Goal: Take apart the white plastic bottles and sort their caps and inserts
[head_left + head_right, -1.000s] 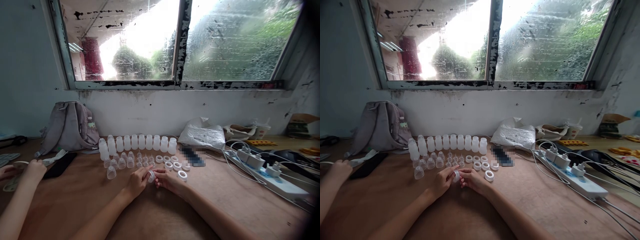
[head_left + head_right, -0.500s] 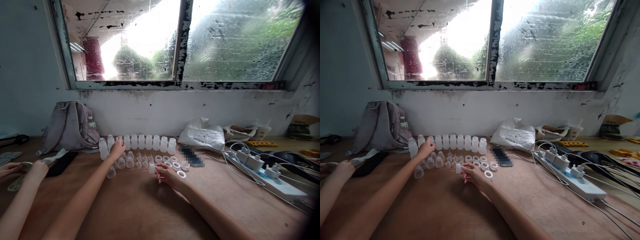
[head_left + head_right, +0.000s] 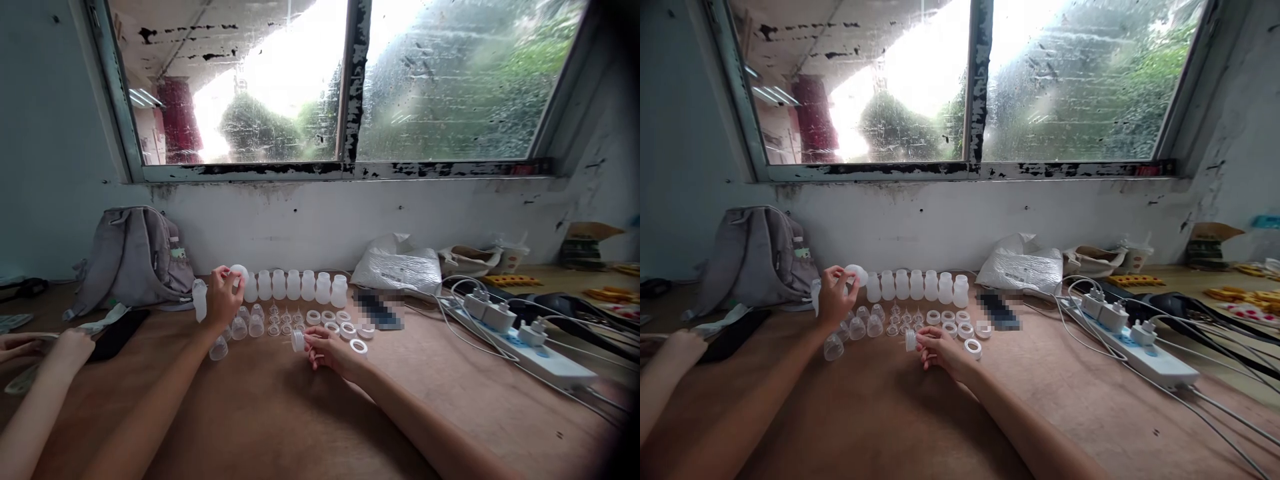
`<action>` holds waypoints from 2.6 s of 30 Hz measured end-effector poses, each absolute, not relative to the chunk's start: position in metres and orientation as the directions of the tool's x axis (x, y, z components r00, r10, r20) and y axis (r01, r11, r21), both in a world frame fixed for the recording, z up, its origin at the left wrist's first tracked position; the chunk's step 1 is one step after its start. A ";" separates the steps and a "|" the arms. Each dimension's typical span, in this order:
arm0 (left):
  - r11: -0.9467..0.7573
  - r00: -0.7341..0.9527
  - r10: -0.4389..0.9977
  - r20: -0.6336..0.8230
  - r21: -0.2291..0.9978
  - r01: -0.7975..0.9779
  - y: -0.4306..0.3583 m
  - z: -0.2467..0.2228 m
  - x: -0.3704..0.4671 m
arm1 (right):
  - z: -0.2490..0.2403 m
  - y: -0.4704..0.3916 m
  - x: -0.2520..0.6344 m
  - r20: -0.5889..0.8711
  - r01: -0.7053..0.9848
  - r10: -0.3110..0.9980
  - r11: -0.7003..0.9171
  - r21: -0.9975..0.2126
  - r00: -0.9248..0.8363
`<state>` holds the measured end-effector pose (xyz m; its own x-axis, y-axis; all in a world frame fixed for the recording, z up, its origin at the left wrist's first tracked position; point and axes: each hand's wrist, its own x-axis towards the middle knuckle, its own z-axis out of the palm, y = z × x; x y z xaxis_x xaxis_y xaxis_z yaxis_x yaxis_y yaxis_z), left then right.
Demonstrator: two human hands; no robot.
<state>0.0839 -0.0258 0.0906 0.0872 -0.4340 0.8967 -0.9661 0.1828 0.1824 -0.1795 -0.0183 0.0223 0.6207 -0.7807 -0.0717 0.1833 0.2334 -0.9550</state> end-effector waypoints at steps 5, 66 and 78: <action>0.544 0.021 -0.443 0.896 0.287 -0.789 0.026 0.067 0.038 | 0.022 -0.018 -0.179 -0.071 0.197 -0.794 0.235 -0.952 0.604; 0.623 -0.369 -0.731 0.574 0.340 -0.704 0.032 0.023 0.032 | 0.025 -0.024 -0.185 0.190 -0.282 -0.854 -0.358 -0.890 0.483; 0.651 -0.407 -0.695 0.593 0.277 -0.707 0.032 0.023 0.033 | 0.028 -0.014 -0.184 0.346 -0.268 -0.760 -0.553 -0.789 0.550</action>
